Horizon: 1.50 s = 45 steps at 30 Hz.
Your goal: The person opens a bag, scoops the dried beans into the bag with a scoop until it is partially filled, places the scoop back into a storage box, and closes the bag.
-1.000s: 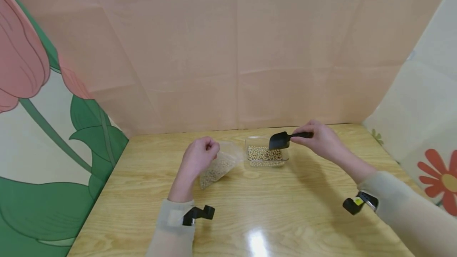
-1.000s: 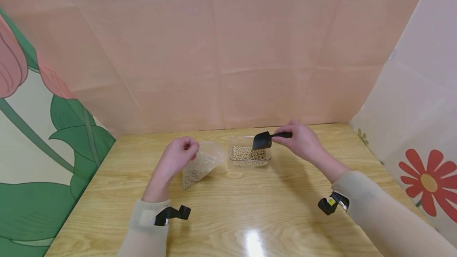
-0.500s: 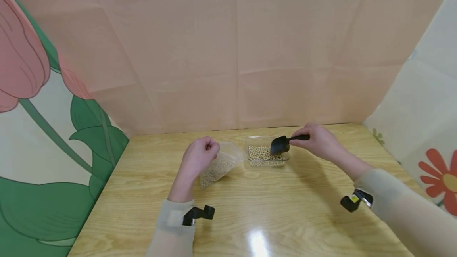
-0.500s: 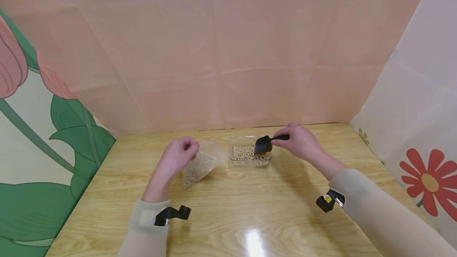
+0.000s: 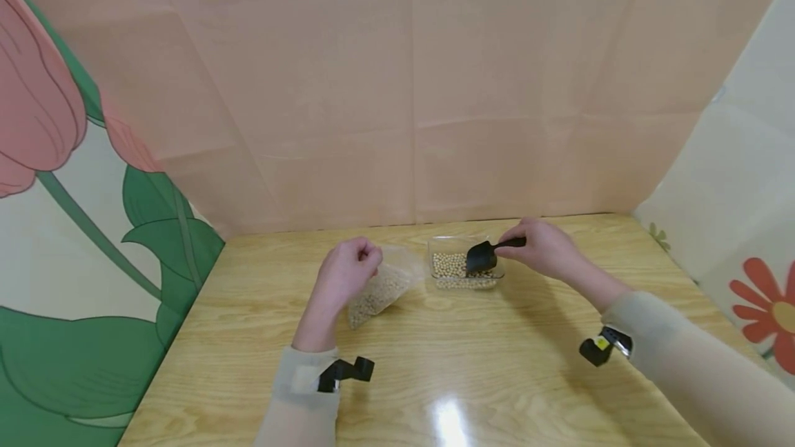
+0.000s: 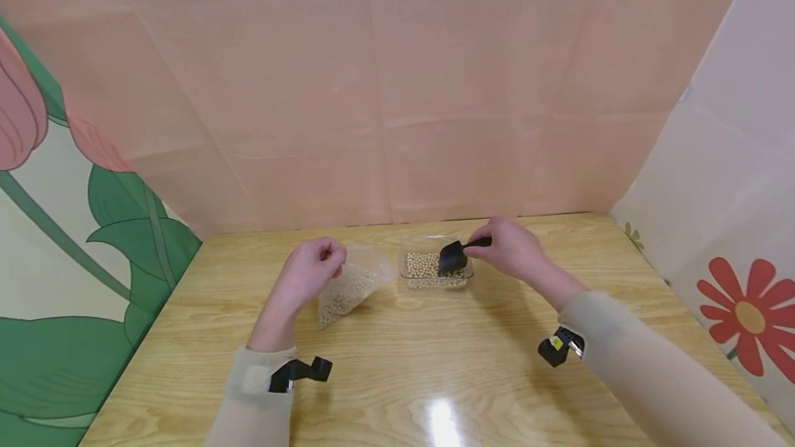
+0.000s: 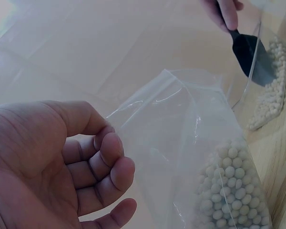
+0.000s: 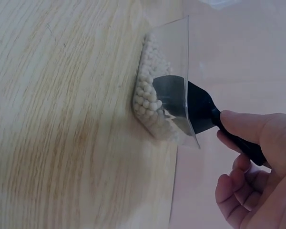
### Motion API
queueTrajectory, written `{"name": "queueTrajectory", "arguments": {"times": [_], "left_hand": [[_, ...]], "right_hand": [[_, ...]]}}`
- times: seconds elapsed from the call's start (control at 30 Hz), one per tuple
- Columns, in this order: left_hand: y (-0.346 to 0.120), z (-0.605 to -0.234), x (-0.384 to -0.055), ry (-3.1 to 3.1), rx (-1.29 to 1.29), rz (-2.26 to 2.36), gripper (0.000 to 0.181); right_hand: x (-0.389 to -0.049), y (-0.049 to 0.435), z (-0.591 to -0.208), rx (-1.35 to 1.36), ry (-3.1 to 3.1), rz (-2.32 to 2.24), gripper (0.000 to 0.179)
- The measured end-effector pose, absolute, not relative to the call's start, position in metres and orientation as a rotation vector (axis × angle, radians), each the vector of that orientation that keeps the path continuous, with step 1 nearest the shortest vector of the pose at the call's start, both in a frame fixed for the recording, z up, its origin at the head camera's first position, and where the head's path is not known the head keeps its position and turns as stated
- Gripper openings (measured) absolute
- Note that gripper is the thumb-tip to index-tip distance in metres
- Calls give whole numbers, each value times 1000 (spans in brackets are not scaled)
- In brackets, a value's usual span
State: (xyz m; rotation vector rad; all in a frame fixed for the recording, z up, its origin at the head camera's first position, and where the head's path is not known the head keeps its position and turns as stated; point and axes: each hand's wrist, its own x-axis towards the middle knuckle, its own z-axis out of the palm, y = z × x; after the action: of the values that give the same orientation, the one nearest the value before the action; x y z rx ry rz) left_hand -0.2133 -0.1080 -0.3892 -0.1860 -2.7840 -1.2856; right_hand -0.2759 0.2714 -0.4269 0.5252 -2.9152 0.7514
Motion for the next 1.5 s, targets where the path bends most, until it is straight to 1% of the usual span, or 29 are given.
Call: {"name": "queueTrajectory", "arguments": {"times": [0.27,0.53,0.77,1.37,1.5], "left_hand": [[-108,-389,-213,-2774,-198,-1296,25],[-108,-389,-213,-2778,-196,-1288,24],[-108,-389,-213,-2777,-191,-1290,24],[-110,-389,-211,-2789,-185,-1283,23],[-110,-388,-211,-2788,-182,-1286,23]], "right_hand": [[-278,267,-437,468,-2921,876,30],[-281,259,-453,399,-2890,1039,36],[-280,248,-463,357,-2858,1094,40],[-271,226,-479,315,-2785,1176,35],[-272,226,-484,296,-2783,1203,37]]}}
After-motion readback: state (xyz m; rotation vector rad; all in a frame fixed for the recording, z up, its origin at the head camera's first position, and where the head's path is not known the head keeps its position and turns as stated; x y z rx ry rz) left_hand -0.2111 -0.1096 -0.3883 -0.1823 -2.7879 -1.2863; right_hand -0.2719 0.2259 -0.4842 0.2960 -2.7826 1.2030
